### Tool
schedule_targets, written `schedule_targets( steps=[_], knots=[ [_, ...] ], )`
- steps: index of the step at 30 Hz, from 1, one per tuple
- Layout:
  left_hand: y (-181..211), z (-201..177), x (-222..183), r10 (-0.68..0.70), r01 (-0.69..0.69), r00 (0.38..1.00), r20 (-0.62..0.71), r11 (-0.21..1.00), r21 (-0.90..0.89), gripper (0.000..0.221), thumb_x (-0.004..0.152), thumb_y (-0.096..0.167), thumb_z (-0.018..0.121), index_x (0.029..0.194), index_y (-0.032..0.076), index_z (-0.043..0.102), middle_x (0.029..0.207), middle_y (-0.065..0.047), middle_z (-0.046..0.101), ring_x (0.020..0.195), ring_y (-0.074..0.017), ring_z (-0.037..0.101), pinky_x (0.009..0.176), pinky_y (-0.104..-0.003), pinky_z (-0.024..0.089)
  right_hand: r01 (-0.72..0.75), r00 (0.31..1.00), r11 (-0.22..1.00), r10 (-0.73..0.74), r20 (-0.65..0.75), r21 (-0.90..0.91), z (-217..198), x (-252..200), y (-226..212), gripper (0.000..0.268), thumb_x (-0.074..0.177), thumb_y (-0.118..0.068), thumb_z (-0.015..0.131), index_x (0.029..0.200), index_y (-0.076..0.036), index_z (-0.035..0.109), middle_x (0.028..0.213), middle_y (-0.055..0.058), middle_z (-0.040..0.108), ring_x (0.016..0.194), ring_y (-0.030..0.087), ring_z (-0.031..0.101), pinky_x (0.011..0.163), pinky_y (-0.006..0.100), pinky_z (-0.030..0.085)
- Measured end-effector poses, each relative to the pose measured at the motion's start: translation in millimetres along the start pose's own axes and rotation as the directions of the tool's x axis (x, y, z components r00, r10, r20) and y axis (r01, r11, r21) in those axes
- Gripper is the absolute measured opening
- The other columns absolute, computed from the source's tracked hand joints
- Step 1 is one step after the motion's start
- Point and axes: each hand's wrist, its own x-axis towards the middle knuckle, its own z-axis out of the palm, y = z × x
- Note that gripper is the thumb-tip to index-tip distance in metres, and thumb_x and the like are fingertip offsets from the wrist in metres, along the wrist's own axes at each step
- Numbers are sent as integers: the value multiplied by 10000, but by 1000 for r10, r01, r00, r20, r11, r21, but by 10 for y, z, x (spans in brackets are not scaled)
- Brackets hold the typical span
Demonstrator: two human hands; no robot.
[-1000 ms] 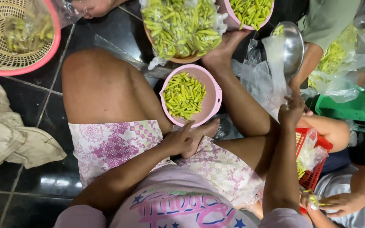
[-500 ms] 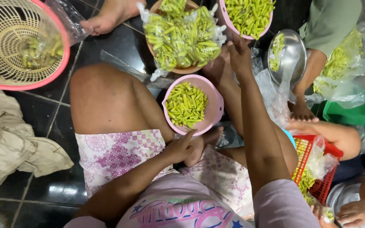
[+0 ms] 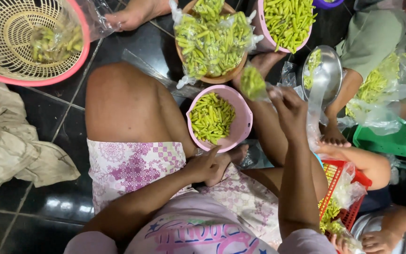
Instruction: The person sorts green chilies by hand from bowls and baskets into plastic bags while sitting on the floor.
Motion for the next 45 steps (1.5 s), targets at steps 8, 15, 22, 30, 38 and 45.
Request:
schedule_targets(
  steps=[8,15,22,30,38,45],
  knots=[
    [-483,266,312,6,-2,1000,-21,984,178,774,929,384,509,1612,260,166,1366,-270,605,1260,-434,607,1042,-527,510,-156,986,986,160,57,-57,-293,-1426,-298,58,935,-95,781,911,-55,816,904,130,780,825,204,697,787,375,574],
    [-944,509,509,-23,27,999,40,994,-104,593,913,325,573,1486,256,436,1159,-135,586,1059,-271,603,932,-356,505,-83,980,983,110,166,-164,579,-1696,-40,215,897,-223,803,944,-15,782,856,204,733,797,444,728,620,468,572],
    [-1728,759,937,714,37,699,46,29,-999,260,991,188,600,1218,84,672,1029,-38,743,789,-140,630,766,-315,551,77,981,996,-68,184,-42,878,-1609,99,146,951,-235,728,1016,-108,758,884,110,691,801,360,701,696,433,571],
    [-632,130,306,-21,130,972,232,877,-462,392,991,181,494,611,83,484,448,-54,420,481,-170,400,648,-333,438,26,999,939,-17,-31,344,862,-1596,115,104,982,-171,698,999,-81,747,919,118,678,841,323,705,759,402,573],
    [-389,286,170,8,185,951,308,785,-592,318,984,116,429,676,82,498,509,3,365,492,-118,331,699,-320,449,34,985,876,53,-167,481,138,-1631,-328,112,972,-34,643,1064,-14,703,1020,62,679,883,160,623,837,296,503],
    [-763,137,71,-1,193,968,252,647,-737,301,959,60,349,692,117,475,528,20,326,514,-118,304,745,-349,403,-186,957,848,42,287,497,431,-1678,19,641,890,-343,684,1414,-14,516,1363,168,625,1162,243,635,988,325,517]
  ],
)
